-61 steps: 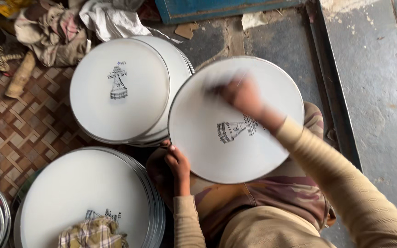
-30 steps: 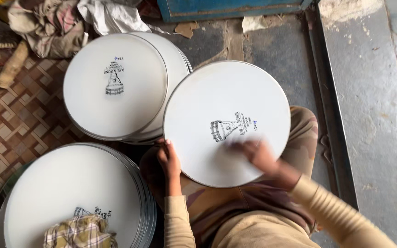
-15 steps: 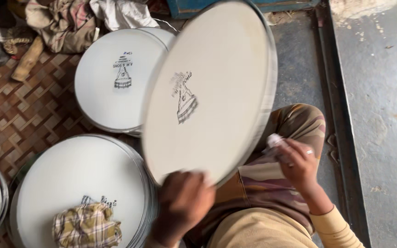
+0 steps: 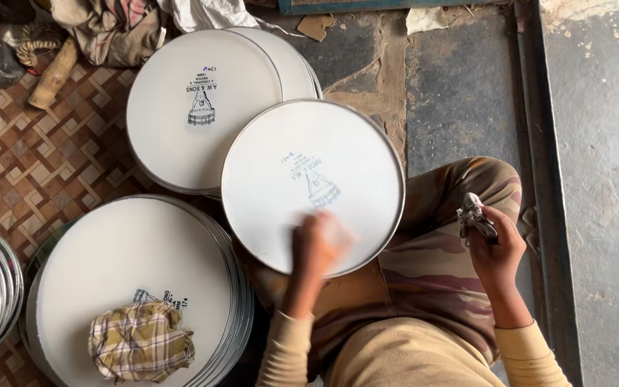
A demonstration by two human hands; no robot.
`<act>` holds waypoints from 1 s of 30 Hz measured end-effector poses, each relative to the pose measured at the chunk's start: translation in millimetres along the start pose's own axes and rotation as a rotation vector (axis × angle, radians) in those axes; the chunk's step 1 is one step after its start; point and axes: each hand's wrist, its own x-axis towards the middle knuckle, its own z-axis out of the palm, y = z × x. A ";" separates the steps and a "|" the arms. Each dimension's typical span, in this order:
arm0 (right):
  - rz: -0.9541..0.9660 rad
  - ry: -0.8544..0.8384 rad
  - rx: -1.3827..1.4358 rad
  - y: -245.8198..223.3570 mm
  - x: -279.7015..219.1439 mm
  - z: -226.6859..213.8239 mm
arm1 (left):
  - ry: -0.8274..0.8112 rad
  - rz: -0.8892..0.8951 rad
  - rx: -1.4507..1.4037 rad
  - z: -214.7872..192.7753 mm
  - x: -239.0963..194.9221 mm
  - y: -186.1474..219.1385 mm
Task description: The person sits on the floor and wipes the surface of several round white lids with a cloth. They pick up each lid from a stack, wipe it, and place it back on the stack.
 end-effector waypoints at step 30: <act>-0.713 -0.190 -0.222 -28.5 155.7 203.5 | 0.447 -0.365 -0.445 4.1 9.1 -83.3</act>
